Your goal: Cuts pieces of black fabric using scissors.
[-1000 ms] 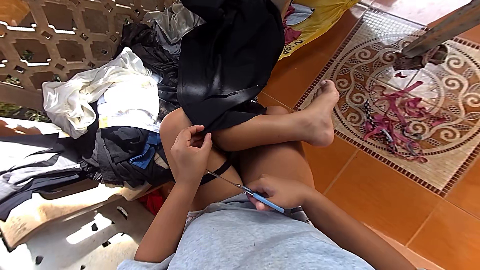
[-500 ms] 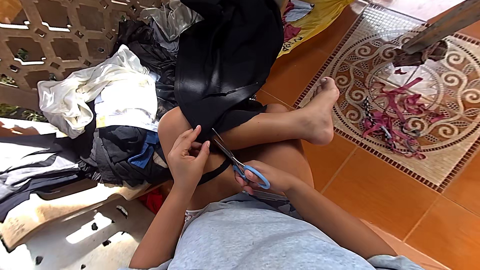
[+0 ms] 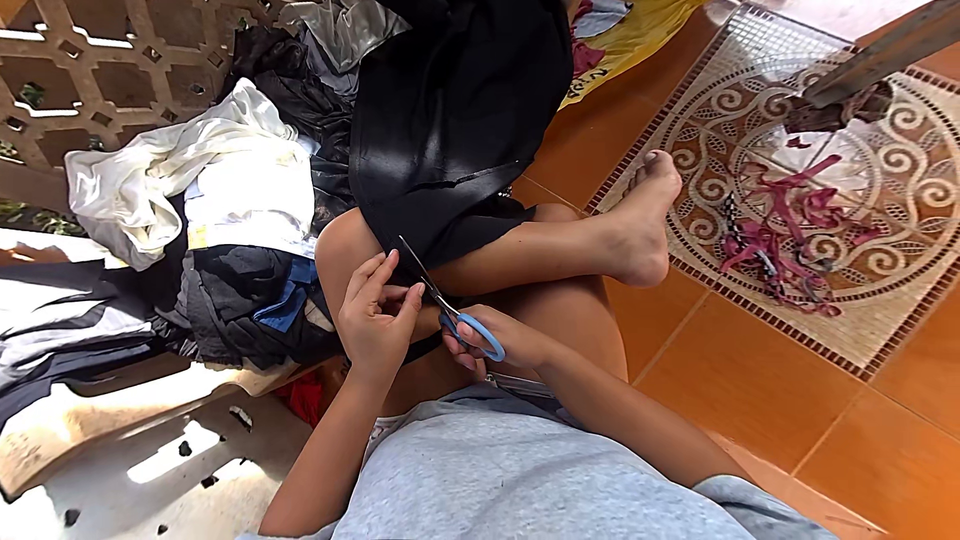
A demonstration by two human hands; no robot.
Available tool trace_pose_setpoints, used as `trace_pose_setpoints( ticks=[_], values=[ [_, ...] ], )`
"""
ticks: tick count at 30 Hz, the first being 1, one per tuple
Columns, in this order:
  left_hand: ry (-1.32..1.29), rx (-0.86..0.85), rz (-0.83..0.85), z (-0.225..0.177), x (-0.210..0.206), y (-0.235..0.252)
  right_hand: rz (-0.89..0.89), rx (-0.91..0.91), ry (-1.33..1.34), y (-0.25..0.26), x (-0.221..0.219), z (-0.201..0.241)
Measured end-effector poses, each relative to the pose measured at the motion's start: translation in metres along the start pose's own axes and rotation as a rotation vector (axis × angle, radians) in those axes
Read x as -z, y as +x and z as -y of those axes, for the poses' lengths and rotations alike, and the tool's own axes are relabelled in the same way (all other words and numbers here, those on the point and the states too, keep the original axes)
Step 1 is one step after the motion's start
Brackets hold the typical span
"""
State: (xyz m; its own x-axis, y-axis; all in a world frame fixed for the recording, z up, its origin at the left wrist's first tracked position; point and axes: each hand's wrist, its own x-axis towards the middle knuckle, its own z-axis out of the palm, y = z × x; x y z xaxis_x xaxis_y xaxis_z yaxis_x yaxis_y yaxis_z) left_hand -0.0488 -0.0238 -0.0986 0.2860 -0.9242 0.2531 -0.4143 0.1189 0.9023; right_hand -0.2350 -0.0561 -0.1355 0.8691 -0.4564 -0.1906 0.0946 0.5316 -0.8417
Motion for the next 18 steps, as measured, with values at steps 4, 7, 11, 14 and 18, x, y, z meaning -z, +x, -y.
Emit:
trace_pose_setpoints(
  ticks=[4,7,11,14,18],
  values=[
    [0.017,-0.009,-0.001,0.0005,-0.0003,-0.001,-0.035,-0.021,0.05,-0.0005,-0.0036,-0.0002],
    [0.035,-0.017,0.006,-0.0003,0.0009,-0.0011,-0.041,-0.007,0.08,-0.0011,-0.0049,-0.0021],
    [0.052,-0.011,0.022,-0.0001,0.003,-0.0022,-0.041,0.015,0.071,-0.003,-0.0051,-0.0047],
    [0.04,-0.014,0.03,0.0013,0.0038,-0.0034,-0.046,0.005,0.062,-0.0048,-0.0048,-0.0042],
    [0.019,-0.016,0.041,0.0008,0.004,-0.004,-0.01,0.011,0.106,-0.0038,-0.0042,-0.006]
  ],
)
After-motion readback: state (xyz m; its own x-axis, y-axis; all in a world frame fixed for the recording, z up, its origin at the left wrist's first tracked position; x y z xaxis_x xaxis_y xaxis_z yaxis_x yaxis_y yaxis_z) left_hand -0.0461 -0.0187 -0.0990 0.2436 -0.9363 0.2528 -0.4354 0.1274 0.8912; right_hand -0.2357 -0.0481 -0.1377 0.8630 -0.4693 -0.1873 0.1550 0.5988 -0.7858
